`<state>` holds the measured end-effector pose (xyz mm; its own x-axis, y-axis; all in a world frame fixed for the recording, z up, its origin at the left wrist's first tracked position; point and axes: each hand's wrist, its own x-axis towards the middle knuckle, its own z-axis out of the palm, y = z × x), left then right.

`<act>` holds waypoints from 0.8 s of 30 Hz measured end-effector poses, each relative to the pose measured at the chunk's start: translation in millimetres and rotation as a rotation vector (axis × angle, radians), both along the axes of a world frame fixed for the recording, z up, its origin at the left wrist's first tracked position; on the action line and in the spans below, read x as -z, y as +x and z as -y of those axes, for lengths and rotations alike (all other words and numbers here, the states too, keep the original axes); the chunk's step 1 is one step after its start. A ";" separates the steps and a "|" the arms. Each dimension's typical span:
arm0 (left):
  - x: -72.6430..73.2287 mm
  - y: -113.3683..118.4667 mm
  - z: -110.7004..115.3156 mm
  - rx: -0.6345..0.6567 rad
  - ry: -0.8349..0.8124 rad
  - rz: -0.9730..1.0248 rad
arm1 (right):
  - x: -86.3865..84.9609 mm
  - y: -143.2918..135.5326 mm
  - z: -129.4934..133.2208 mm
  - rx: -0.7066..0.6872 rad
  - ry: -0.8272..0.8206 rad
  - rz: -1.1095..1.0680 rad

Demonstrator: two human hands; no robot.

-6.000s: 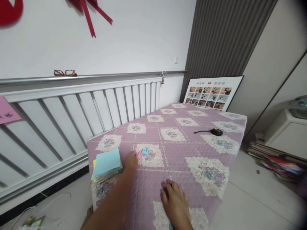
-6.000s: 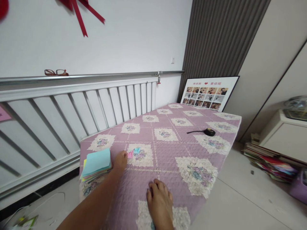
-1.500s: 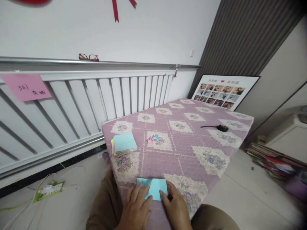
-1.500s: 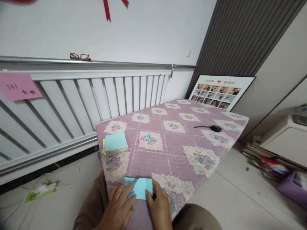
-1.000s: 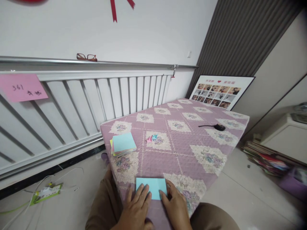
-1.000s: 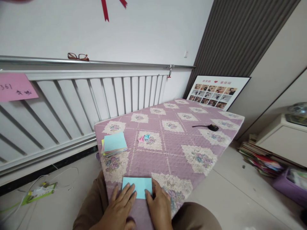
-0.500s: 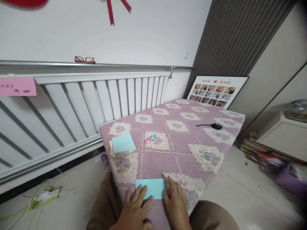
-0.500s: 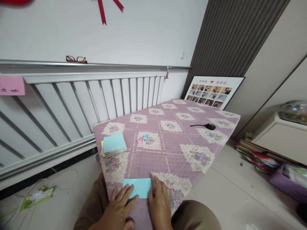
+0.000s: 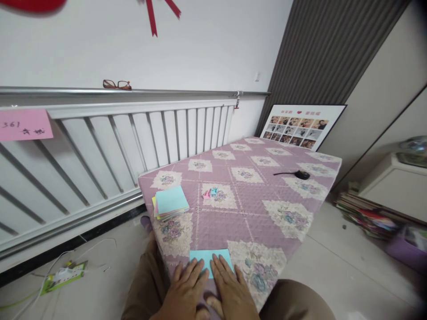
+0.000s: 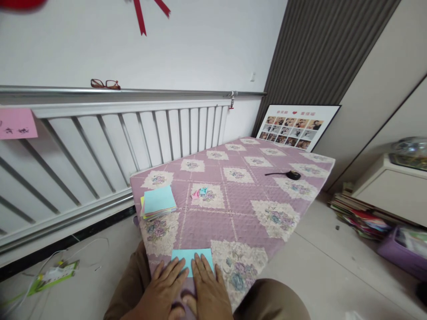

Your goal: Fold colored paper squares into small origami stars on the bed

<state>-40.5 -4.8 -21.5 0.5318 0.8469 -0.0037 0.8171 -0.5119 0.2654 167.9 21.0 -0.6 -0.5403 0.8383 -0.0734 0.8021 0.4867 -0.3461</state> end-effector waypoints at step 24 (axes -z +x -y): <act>-26.3 -4.1 -14.4 -0.270 0.201 0.172 | -11.1 -33.3 4.4 0.237 0.422 -0.277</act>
<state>-44.6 9.6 4.8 0.2676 0.9314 0.2467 0.8819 -0.3399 0.3267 134.6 16.6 10.5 -0.2844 0.8654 0.4125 0.8134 0.4456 -0.3740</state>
